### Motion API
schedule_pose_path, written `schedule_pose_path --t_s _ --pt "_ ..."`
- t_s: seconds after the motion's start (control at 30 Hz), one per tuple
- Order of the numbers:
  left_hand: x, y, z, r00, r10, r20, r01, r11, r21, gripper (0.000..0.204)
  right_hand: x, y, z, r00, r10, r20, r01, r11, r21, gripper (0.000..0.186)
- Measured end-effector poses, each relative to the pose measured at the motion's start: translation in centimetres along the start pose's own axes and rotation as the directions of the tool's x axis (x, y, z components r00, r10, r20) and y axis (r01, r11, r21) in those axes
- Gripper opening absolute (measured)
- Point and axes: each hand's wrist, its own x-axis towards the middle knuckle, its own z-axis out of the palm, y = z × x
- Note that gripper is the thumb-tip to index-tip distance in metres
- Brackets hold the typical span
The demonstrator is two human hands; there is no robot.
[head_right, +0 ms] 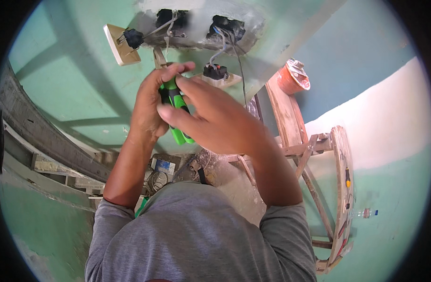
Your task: The person strips and connects electrical wires to wall-mounted outlet boxes using pliers and a screwdriver. They repeatedly strip wire ends, insert them into terminal screws, and tighten connections on multiple outlets.
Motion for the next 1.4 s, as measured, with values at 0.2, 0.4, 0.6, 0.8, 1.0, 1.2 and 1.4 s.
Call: schedule_pose_path --t_s 0.2,0.4,0.6,0.8,1.0,1.2,1.4 --pt "-0.7 -0.4 0.0 1.0 -0.016 -0.004 0.016 0.993 0.115 0.031 -0.5 3.1 -6.6 0.677 -0.359 -0.643 -0.193 0.757 -0.625 0.027" --pt "-1.6 -0.6 0.4 0.991 -0.113 0.066 0.098 0.976 0.193 0.036 3.2 5.7 -5.4 0.734 -0.166 -0.658 -0.218 0.861 -0.461 0.021" --pt "-1.8 -1.0 -0.4 0.998 -0.048 0.045 0.038 0.98 0.195 0.035 4.4 6.7 -5.6 0.673 -0.443 -0.592 -0.062 0.764 -0.642 0.013" --pt "-2.7 -0.3 -1.6 0.999 -0.033 0.018 0.027 0.961 0.274 0.033 4.8 6.7 -6.2 0.711 -0.412 -0.57 -0.092 0.749 -0.656 0.008" --pt "-3.5 -0.4 -1.4 0.996 -0.057 -0.074 0.085 0.885 0.458 0.031 4.5 6.7 -7.3 0.763 -0.4 -0.507 -0.007 0.78 -0.625 0.006" --pt "-3.7 -1.1 -1.5 0.996 -0.041 -0.075 0.074 0.85 0.522 0.036 4.5 5.8 -7.9 0.785 -0.302 -0.541 -0.104 0.796 -0.596 0.007" --pt "-4.0 -1.5 -0.9 0.994 -0.014 -0.11 0.071 0.843 0.533 0.038 4.2 6.1 -8.0 0.809 -0.354 -0.469 -0.01 0.79 -0.614 0.007"
